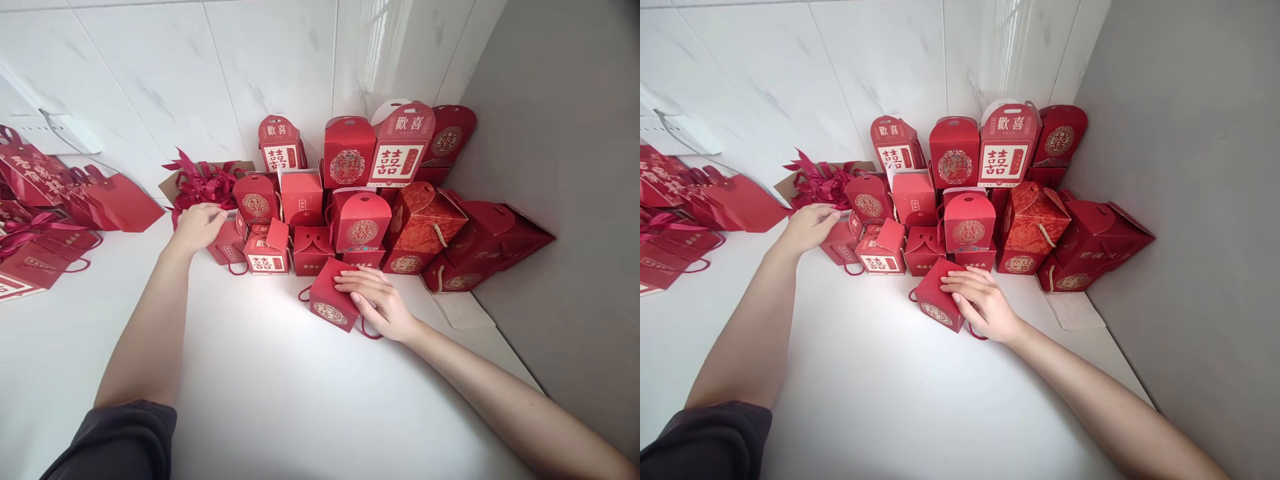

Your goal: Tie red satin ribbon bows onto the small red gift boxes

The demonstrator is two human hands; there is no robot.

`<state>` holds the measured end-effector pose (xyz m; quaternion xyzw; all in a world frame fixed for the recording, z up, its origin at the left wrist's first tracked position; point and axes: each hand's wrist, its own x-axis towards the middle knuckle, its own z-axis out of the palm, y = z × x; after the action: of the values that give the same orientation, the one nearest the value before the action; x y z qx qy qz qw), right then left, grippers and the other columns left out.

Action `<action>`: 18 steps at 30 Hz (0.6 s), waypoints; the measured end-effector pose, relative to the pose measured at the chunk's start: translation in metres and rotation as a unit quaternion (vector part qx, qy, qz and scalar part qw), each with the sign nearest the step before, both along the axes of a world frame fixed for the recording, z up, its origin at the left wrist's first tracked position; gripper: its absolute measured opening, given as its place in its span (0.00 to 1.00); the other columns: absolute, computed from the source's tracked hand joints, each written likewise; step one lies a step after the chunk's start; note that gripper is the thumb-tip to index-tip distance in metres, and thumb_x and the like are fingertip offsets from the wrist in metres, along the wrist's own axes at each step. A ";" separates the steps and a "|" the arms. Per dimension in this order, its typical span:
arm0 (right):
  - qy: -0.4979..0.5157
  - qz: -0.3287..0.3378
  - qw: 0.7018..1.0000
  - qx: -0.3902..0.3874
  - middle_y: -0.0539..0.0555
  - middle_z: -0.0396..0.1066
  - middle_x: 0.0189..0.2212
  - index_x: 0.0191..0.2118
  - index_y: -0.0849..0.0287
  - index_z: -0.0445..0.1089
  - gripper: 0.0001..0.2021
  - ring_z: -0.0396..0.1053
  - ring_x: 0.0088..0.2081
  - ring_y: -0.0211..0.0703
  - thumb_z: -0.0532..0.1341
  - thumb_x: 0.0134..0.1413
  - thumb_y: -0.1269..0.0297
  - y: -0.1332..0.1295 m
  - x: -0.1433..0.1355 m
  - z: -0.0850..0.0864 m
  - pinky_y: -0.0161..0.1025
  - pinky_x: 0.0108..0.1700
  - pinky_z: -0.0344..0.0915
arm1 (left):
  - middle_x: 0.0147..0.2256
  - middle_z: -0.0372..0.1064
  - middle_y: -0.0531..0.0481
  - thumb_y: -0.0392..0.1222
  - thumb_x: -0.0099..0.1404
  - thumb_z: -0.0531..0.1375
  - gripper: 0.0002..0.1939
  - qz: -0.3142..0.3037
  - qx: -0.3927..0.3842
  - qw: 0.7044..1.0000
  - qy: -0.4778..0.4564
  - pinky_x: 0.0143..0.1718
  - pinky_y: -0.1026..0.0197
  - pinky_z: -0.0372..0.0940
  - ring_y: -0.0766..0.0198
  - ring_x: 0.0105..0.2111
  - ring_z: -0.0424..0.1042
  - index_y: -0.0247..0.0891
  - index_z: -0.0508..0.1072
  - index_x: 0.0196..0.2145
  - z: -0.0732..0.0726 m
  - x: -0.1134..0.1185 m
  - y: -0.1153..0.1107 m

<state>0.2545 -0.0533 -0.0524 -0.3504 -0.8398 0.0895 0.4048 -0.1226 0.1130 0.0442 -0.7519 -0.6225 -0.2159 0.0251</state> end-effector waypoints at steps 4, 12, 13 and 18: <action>0.002 0.004 1.000 -0.003 0.54 0.76 0.50 0.51 0.54 0.71 0.14 0.68 0.57 0.46 0.52 0.65 0.68 0.000 0.000 0.000 0.53 0.62 0.58 | 0.50 0.70 0.50 0.49 0.65 0.58 0.18 -0.021 0.054 0.996 -0.062 0.53 0.54 0.63 0.59 0.48 0.68 0.38 0.76 0.48 0.010 -0.005 -0.010; 0.003 0.006 1.000 -0.006 0.54 0.76 0.49 0.50 0.54 0.71 0.14 0.68 0.57 0.46 0.52 0.65 0.68 0.001 0.001 0.000 0.53 0.61 0.58 | 0.41 0.78 0.52 0.40 0.57 0.67 0.17 -0.098 0.244 0.903 -0.341 0.49 0.55 0.72 0.66 0.37 0.75 0.35 0.77 0.44 0.054 0.020 -0.055; 0.002 0.005 1.000 -0.006 0.54 0.76 0.49 0.50 0.54 0.71 0.14 0.68 0.57 0.46 0.52 0.65 0.68 0.001 0.001 0.000 0.53 0.61 0.59 | 0.43 0.78 0.52 0.38 0.54 0.68 0.19 -0.121 0.257 0.893 -0.349 0.47 0.54 0.73 0.66 0.36 0.75 0.36 0.77 0.45 0.061 0.026 -0.065; 0.000 -0.001 1.000 -0.002 0.54 0.76 0.49 0.50 0.53 0.72 0.14 0.69 0.57 0.46 0.51 0.65 0.67 0.001 0.001 0.000 0.52 0.61 0.59 | 0.45 0.76 0.54 0.43 0.44 0.74 0.26 -0.236 0.273 0.859 -0.363 0.52 0.44 0.73 0.49 0.55 0.70 0.41 0.78 0.43 0.083 0.054 -0.125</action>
<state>0.2551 -0.0525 -0.0526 -0.3517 -0.8393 0.0913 0.4044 -0.0682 -0.0124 0.1271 -0.7077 -0.3078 -0.6340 -0.0497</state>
